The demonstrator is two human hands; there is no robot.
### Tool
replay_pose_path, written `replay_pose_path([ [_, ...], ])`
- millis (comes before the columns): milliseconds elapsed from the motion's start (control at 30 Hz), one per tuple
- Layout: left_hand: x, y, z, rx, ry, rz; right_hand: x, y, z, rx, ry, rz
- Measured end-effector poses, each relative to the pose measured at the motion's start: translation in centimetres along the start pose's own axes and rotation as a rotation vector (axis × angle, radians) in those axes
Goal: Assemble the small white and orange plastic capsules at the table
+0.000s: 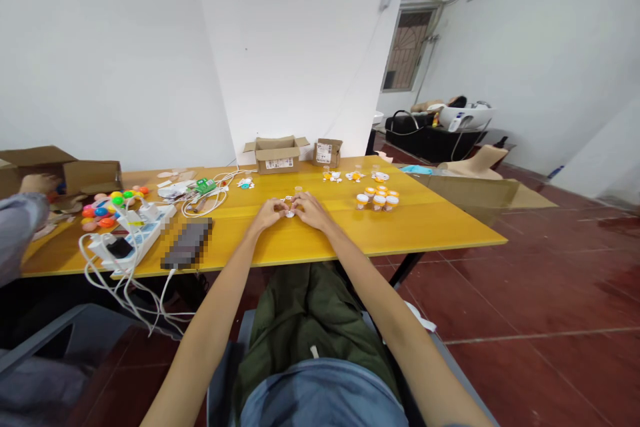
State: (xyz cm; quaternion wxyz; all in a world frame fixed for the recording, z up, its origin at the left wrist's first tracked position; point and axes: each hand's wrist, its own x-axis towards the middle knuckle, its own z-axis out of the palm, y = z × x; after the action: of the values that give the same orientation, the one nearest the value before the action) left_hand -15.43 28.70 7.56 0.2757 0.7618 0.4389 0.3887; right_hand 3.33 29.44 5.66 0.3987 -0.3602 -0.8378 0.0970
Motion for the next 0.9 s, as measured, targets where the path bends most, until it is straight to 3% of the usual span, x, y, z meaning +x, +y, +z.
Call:
replay_pose_path([
  [900, -0.08, 0.59, 0.00, -0.006, -0.024, -0.014, -0.11, -0.13, -0.06, -0.057, -0.030, -0.017],
])
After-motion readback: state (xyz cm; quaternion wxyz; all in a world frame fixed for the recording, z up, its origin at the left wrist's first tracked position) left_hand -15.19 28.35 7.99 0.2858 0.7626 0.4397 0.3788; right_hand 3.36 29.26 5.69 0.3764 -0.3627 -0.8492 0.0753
